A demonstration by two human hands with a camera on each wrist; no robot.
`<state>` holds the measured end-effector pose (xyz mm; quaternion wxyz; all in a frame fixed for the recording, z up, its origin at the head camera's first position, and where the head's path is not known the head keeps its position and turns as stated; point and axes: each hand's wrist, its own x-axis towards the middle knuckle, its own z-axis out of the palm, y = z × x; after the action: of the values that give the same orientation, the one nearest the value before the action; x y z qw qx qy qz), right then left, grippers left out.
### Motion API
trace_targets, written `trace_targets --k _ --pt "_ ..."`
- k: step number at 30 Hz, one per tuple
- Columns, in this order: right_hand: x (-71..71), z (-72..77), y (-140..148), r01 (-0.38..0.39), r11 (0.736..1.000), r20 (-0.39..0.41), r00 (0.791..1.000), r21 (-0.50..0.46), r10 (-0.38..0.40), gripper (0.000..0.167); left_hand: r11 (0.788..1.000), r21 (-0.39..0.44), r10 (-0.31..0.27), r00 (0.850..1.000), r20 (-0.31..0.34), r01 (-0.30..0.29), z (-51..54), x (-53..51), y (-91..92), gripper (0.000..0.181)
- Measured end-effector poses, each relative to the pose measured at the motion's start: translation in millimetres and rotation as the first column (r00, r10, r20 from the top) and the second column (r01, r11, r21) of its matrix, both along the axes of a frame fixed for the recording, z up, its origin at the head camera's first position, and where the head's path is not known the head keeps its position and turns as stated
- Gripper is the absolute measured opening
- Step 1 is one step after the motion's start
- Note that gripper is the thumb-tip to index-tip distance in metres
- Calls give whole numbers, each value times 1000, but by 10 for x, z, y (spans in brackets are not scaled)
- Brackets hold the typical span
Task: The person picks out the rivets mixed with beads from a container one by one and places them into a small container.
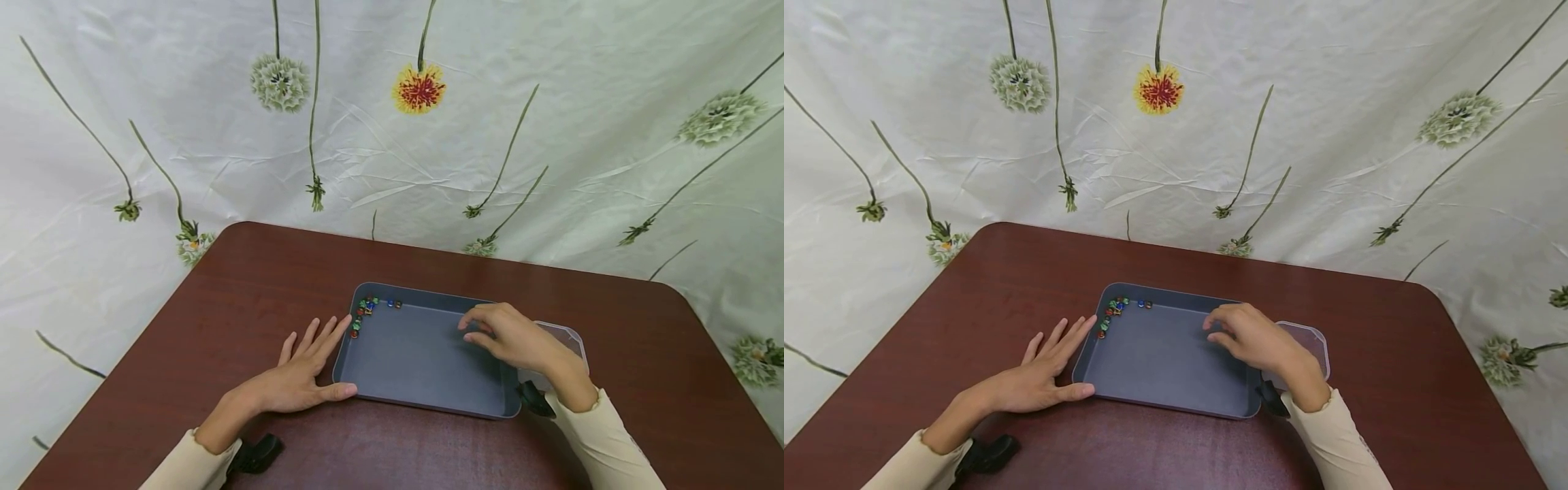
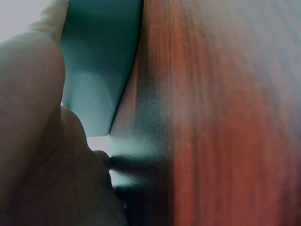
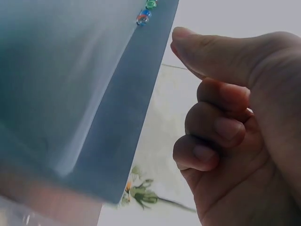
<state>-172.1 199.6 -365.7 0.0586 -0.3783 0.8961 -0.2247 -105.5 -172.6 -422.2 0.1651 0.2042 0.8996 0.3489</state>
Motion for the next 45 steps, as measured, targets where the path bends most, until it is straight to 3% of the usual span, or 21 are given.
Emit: trace_targets --k 7,21,28,37,45 --pt "-79 6 -193 -43 998 -20 999 42 44 15 1000 2 3 1000 -1 -3 -6 5 -5 100" --pt "-239 22 -638 -92 992 33 995 87 89 19 1000 8 2 1000 3 -2 -6 12 -12 100" --pt "-337 4 -916 -112 988 9 994 107 112 21 1000 9 3 1000 3 -3 -7 9 -2 100" --pt "-449 -70 -1243 -113 989 17 994 99 112 21 1000 -1 -4 1000 0 4 -11 -6 7 100" --pt "-509 -146 -1484 -92 984 49 995 156 85 21 1000 8 -6 1000 4 6 -13 -6 2 100"
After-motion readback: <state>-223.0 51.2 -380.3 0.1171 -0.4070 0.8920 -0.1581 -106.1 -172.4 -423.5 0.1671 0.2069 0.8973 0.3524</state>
